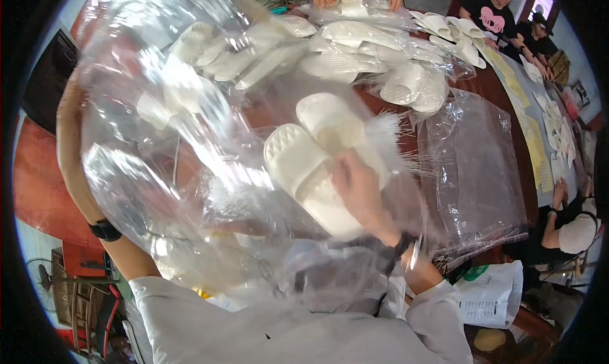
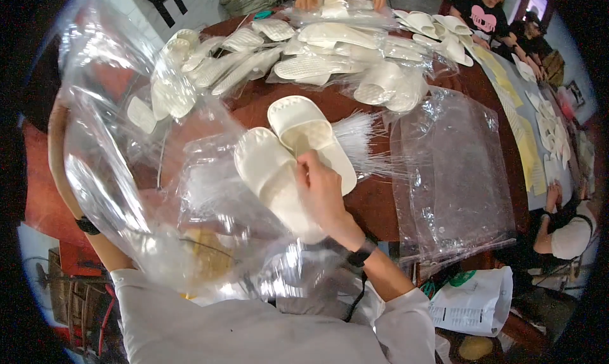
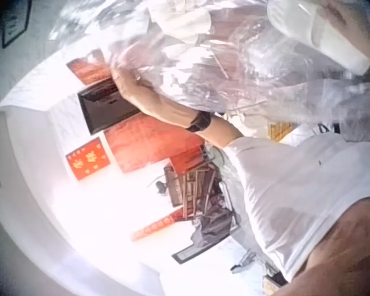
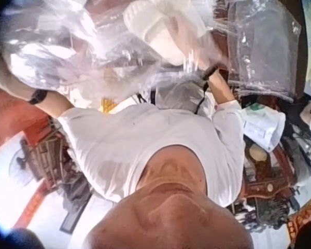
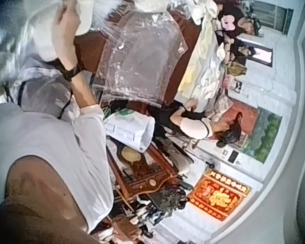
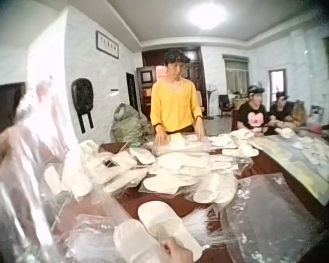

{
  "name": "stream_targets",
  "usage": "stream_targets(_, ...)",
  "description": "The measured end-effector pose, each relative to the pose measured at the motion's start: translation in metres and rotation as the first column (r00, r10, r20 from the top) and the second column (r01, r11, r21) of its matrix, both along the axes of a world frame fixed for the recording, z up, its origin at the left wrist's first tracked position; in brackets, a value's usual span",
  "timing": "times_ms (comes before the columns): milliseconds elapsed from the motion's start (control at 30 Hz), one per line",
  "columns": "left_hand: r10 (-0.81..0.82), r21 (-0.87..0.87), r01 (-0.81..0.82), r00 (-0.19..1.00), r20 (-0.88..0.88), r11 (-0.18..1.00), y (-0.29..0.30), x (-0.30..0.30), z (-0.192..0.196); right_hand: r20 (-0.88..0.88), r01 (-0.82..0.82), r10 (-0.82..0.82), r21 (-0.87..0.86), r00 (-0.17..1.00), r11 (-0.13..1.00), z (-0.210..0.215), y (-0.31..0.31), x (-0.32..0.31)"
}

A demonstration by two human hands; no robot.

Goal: The recorder is packing white slippers into plastic bags and organizing them into a yellow bin.

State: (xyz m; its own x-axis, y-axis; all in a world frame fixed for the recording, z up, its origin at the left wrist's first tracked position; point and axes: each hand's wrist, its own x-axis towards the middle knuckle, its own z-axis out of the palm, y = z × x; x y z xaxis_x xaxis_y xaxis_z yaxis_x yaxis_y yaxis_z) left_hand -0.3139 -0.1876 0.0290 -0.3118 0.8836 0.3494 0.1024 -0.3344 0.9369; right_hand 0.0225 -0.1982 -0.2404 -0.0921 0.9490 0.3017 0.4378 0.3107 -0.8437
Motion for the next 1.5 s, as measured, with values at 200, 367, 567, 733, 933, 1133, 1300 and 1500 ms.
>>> stream_targets(200, -0.176, -0.19, 0.104, 0.891, -0.418, 0.976, 0.028, 0.032, -0.074, -0.204, -0.033, 0.03, -0.009, 0.978, 0.999, 0.009, -0.029, 0.037)
stream_targets(367, -0.499, -0.204, 0.456, 0.816, -0.292, 0.866, 0.047, 0.09, -0.151, -0.392, -0.205, 0.076, -0.299, 0.917, 0.932, 0.015, -0.061, 0.085)
stream_targets(567, -0.503, -0.245, 0.465, 0.588, -0.633, 0.851, 0.05, 0.138, -0.188, -0.397, -0.158, 0.008, -0.347, 0.918, 0.925, 0.027, -0.06, 0.106)
stream_targets(733, -0.549, -0.283, 0.514, 0.494, -0.674, 0.81, 0.034, 0.166, -0.176, -0.485, -0.066, -0.08, -0.276, 0.871, 0.959, 0.029, -0.028, 0.096)
stream_targets(933, -0.44, -0.103, 0.579, 0.479, -0.759, 0.809, 0.043, 0.141, -0.176, -0.533, -0.034, -0.137, -0.3, 0.835, 0.953, 0.022, -0.014, 0.093)
stream_targets(1133, -0.631, -0.469, 0.424, 0.55, -0.547, 0.775, 0.049, 0.078, -0.172, -0.525, 0.067, -0.233, -0.316, 0.819, 0.947, 0.02, -0.015, 0.104)
stream_targets(1300, -0.733, -0.438, 0.595, 0.615, -0.291, 0.674, 0.053, 0.062, -0.192, -0.519, 0.122, -0.266, -0.295, 0.812, 0.948, 0.018, -0.007, 0.111)
stream_targets(1500, -0.613, -0.479, 0.487, 0.777, -0.144, 0.73, 0.05, 0.069, -0.192, -0.514, 0.059, -0.275, -0.397, 0.812, 0.916, 0.025, -0.014, 0.114)
